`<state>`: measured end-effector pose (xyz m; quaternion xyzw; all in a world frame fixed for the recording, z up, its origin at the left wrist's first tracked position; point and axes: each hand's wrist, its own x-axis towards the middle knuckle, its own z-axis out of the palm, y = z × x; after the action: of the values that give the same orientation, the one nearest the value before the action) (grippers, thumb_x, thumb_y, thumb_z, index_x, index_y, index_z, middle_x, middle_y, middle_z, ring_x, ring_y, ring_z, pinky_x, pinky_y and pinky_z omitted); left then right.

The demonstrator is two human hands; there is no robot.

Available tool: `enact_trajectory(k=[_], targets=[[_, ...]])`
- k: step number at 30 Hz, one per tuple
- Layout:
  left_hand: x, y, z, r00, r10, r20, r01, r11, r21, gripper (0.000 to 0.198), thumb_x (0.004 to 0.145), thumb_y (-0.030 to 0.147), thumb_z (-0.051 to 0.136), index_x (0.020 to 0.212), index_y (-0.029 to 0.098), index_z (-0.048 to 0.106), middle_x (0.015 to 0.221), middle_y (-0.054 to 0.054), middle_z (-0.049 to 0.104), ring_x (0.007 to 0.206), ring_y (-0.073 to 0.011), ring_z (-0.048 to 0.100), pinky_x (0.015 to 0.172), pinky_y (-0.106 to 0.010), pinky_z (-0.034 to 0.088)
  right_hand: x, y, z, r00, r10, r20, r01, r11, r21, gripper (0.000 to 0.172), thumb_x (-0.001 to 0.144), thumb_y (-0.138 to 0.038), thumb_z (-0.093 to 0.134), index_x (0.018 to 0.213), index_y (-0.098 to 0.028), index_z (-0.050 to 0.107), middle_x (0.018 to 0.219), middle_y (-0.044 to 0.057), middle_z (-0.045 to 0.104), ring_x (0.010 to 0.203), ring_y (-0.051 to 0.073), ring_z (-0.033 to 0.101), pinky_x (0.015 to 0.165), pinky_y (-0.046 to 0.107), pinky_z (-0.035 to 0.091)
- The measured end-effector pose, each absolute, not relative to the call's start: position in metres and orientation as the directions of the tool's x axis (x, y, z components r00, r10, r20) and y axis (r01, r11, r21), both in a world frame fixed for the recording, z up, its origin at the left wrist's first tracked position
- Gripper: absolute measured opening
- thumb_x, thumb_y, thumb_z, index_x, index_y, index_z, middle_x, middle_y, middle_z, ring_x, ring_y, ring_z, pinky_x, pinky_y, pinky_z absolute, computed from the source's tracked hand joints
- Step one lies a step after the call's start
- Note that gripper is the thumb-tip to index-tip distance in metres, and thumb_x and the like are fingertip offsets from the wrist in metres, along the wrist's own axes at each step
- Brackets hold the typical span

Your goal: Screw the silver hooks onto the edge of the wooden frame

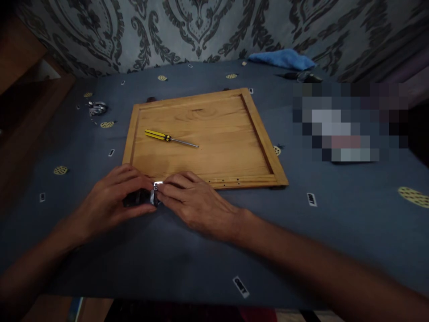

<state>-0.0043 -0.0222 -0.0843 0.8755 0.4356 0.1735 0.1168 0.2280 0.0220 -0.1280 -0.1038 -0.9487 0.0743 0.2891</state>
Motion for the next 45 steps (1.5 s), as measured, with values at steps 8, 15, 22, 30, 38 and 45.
enact_trajectory(k=[8,15,22,30,38,45], targets=[[-0.003,-0.022,-0.083,0.561,0.802,0.203,0.721,-0.595,0.356,0.028,0.096,0.045,0.061,0.099,0.018,0.064,0.091,-0.004,0.07,0.088,-0.0225,0.059,0.08,-0.037,0.046,0.227,0.022,-0.129,-0.802,0.227,0.552,0.15,0.972,-0.182,0.029,0.106,-0.014,0.041,0.114,-0.009,0.068,0.107,0.01,0.075,0.102,0.023,0.061,0.088,0.039,0.052],[-0.003,-0.022,-0.082,0.546,0.816,0.189,0.738,-0.575,0.353,0.023,0.092,0.04,0.069,0.097,0.019,0.061,0.089,-0.002,0.069,0.087,-0.0214,0.059,0.08,-0.036,0.044,0.228,0.023,-0.129,-0.806,0.214,0.552,0.146,0.976,-0.164,0.025,0.105,-0.013,0.046,0.112,-0.006,0.069,0.105,0.01,0.074,0.101,0.023,0.062,0.088,0.038,0.05],[-0.003,-0.022,-0.075,0.533,0.837,0.122,0.767,-0.539,0.348,0.031,0.091,0.05,0.068,0.098,0.021,0.062,0.09,-0.002,0.069,0.089,-0.0226,0.06,0.078,-0.037,0.045,0.227,0.023,-0.131,-0.818,0.229,0.527,0.163,0.972,-0.17,0.027,0.106,-0.014,0.044,0.11,-0.012,0.07,0.105,0.008,0.075,0.104,0.022,0.061,0.09,0.04,0.051],[-0.025,0.014,-0.054,0.405,0.881,0.243,0.835,-0.465,0.295,0.023,0.101,0.036,0.052,0.112,0.02,0.063,0.104,-0.005,0.071,0.096,-0.0216,0.062,0.082,-0.034,0.048,0.227,0.023,-0.126,-0.827,0.23,0.513,0.17,0.972,-0.163,0.026,0.105,-0.012,0.044,0.111,-0.009,0.069,0.108,0.009,0.075,0.104,0.023,0.061,0.091,0.039,0.05],[-0.025,0.077,-0.081,0.484,0.86,0.159,0.846,-0.507,0.166,0.037,0.098,0.028,0.044,0.129,0.014,0.059,0.125,-0.014,0.067,0.113,-0.0295,0.057,0.103,-0.048,0.043,0.226,0.022,-0.126,-0.826,0.241,0.51,0.187,0.97,-0.156,0.025,0.104,-0.012,0.045,0.113,-0.01,0.068,0.107,0.008,0.075,0.103,0.022,0.061,0.091,0.038,0.051],[-0.03,0.08,-0.077,0.484,0.868,0.115,0.847,-0.497,0.188,0.021,0.094,0.032,0.051,0.097,0.018,0.065,0.092,-0.007,0.066,0.086,-0.0227,0.06,0.082,-0.037,0.048,0.227,0.023,-0.126,-0.828,0.235,0.509,0.181,0.971,-0.153,0.025,0.103,-0.01,0.046,0.112,-0.011,0.069,0.108,0.008,0.075,0.103,0.022,0.06,0.092,0.039,0.051]])
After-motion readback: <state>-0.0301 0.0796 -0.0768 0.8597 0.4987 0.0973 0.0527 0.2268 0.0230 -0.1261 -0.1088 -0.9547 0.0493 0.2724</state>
